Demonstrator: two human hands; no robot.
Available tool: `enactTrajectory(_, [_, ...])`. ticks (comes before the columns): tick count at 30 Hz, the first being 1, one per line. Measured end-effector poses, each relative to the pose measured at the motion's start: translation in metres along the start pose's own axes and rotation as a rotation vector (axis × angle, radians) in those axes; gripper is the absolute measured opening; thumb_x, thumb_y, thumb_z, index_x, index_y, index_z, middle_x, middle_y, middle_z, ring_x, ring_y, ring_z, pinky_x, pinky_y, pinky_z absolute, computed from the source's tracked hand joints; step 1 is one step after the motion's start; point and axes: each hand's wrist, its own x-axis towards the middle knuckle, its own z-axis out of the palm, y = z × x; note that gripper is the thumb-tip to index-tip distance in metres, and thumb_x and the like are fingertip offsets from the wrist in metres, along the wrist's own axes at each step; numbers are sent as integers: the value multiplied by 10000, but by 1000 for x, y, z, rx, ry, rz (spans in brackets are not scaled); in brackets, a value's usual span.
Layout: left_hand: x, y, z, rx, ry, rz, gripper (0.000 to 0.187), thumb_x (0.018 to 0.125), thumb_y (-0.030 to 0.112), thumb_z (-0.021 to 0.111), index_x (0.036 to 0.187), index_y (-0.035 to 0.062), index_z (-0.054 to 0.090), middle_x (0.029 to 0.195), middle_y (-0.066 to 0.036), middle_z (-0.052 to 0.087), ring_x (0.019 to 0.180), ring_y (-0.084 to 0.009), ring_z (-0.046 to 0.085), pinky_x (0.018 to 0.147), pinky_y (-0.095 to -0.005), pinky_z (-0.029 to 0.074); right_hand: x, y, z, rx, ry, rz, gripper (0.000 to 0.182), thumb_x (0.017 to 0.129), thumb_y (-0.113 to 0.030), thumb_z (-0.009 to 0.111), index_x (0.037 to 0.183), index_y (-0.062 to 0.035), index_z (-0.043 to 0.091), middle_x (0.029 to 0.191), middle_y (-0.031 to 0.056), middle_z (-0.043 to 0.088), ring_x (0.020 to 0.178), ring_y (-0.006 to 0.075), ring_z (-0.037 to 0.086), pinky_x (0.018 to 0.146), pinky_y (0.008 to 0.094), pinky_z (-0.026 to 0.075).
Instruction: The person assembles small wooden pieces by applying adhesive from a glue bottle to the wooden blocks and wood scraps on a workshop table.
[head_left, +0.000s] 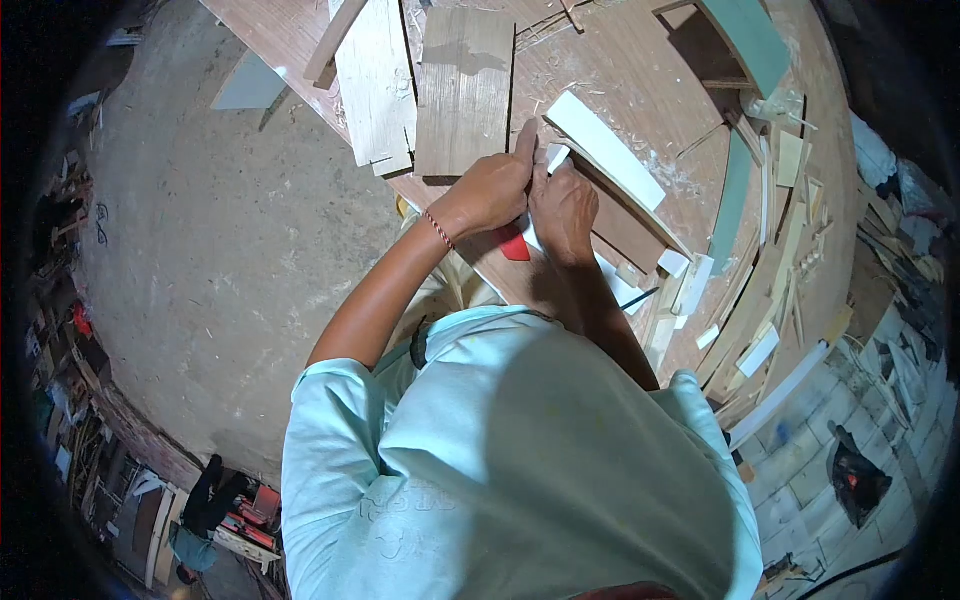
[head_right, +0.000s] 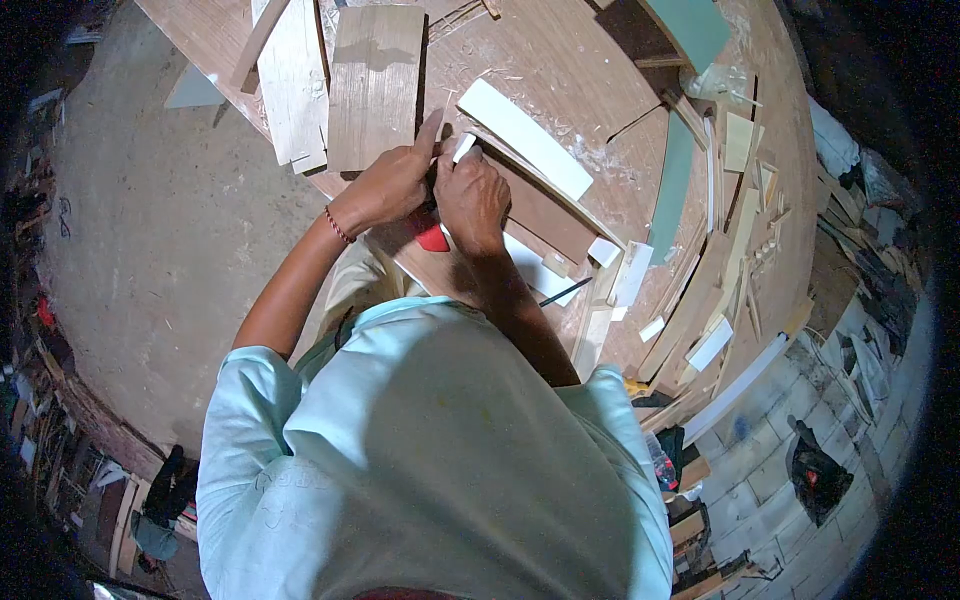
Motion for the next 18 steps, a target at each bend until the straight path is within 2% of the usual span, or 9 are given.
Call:
enactTrajectory(9, [11, -4, 3, 45, 6, 23, 615, 801, 139, 427, 1229, -162, 104, 715, -291, 542, 683, -399, 551, 625, -426, 436, 0, 1, 0, -57, -60, 15, 382, 848, -295, 391, 780, 57, 522, 686, 261, 567, 659, 392, 574, 619, 466, 450])
enactTrajectory(18, [18, -15, 7, -73, 92, 53, 620, 803, 162, 441, 1228, -151, 115, 774, -307, 539, 746, -414, 546, 675, -429, 435, 0, 2, 0, -13, -52, 6, 357, 829, -283, 422, 800, 61, 515, 694, 258, 570, 664, 399, 570, 621, 469, 447])
